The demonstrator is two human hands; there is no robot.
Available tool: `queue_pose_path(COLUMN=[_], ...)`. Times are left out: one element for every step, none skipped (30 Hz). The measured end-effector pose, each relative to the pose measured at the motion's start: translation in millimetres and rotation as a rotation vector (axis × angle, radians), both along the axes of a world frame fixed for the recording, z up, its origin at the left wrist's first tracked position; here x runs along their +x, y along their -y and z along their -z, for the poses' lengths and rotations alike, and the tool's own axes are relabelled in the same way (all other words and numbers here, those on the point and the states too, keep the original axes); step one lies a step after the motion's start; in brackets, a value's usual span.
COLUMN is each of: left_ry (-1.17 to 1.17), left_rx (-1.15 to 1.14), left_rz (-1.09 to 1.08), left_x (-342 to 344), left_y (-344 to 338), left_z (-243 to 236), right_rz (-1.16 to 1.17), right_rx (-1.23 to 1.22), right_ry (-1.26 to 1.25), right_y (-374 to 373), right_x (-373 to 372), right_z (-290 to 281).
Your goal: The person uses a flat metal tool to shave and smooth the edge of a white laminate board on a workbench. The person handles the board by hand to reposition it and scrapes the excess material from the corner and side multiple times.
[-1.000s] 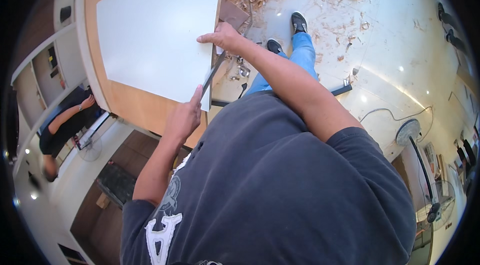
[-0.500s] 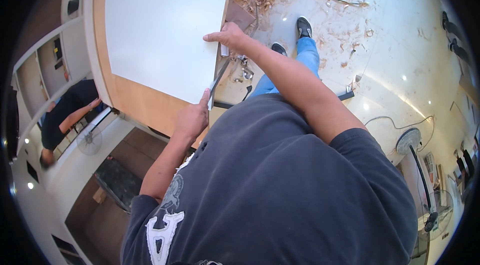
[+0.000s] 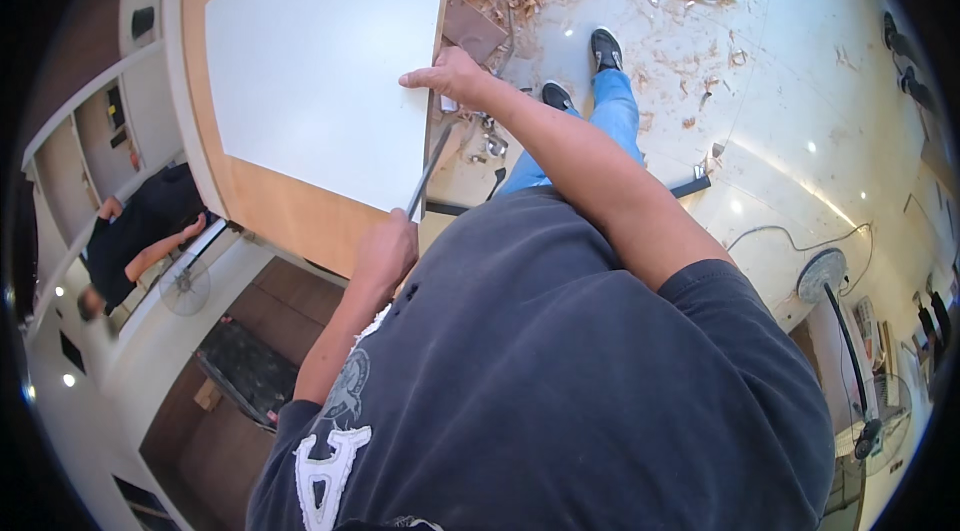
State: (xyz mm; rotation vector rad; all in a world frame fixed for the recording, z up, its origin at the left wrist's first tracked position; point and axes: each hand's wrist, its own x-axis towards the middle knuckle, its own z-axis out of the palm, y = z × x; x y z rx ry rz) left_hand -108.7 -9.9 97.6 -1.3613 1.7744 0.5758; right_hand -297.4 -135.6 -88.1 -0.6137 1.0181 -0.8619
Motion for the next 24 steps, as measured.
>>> queue_pose_path(left_ry=[0.002, 0.014, 0.023, 0.011, -0.002, 0.004, 0.034, 0.061, 0.060, 0.047, 0.034, 0.031, 0.003, -0.021, -0.020, -0.005, 0.010, 0.009, 0.021, 0.034, 0.038, 0.032, 0.021, 0.014], left_rx=[-0.011, -0.026, -0.020, -0.020, -0.021, -0.023, 0.000, 0.024, 0.019, 0.030, 0.040, 0.038, 0.040, 0.046, 0.051, 0.041, 0.031, 0.033, 0.041, 0.048, 0.049, 0.072, 0.097, 0.093], left_rz=[-0.045, -0.100, -0.104, -0.120, -0.135, -0.141, -0.122, -0.107, -0.110, -0.109, -0.107, -0.110, -0.146, -0.176, -0.176, -0.173, -0.169, -0.165, -0.215, -0.263, -0.270, -0.243, -0.211, -0.213], left_x=[-10, -13, -11, -8, -6, -3, -1, 2, 5, 5, 6, 9, 8, 7, 7, 7, 6, 6, 7, 8, 12, 19, 19, 22], left_y=[4, 4, 3, 2, 1, 1, 3, 1, -1, -1, -1, -4, -7, -9, -10, -10, -10, -7, -8, -9, -12, -15, -12, -15], left_z=[-16, -28, -28, -25, -20, -12, 1, 10, 14, 18, 21, 17, 4, -8, -17, -26, -30, -27, -22, -17, -5, 14, 24, 26], right_rz=[-0.011, -0.032, -0.036, -0.007, 0.024, 0.017, 0.007, -0.008, -0.011, -0.004, 0.003, 0.000, -0.036, -0.067, -0.067, -0.030, 0.008, 0.012, -0.011, -0.034, -0.041, -0.007, 0.032, 0.030], right_rx=[0.019, 0.034, 0.040, 0.028, 0.017, 0.016, 0.009, 0.003, -0.002, 0.032, 0.067, 0.065, 0.058, 0.056, 0.061, 0.054, 0.048, 0.050, 0.073, 0.097, 0.098, 0.035, -0.025, -0.030], right_ry=[-0.003, 0.006, 0.014, 0.076, 0.138, 0.144, 0.103, 0.059, 0.059, 0.048, 0.038, 0.035, 0.015, -0.001, -0.001, 0.023, 0.046, 0.046, 0.051, 0.058, 0.062, 0.075, 0.084, 0.077], right_y=[1, 1, -1, -1, -1, -1, 0, 1, 2, 2, 2, 1, 1, 0, -1, 1, 2, 3, 4, 3, 0, -1, -1, 0], right_x=[-2, 1, 2, 1, 1, 3, 4, 4, 5, 5, 5, 2, -4, -7, -5, -4, -3, -5, -4, -3, -1, 2, 1, -2], right_z=[9, 11, 14, 15, 16, 16, 20, 20, 19, 14, 10, 6, -4, -7, -3, 2, 7, 13, 12, 11, 9, 7, 1, -4])
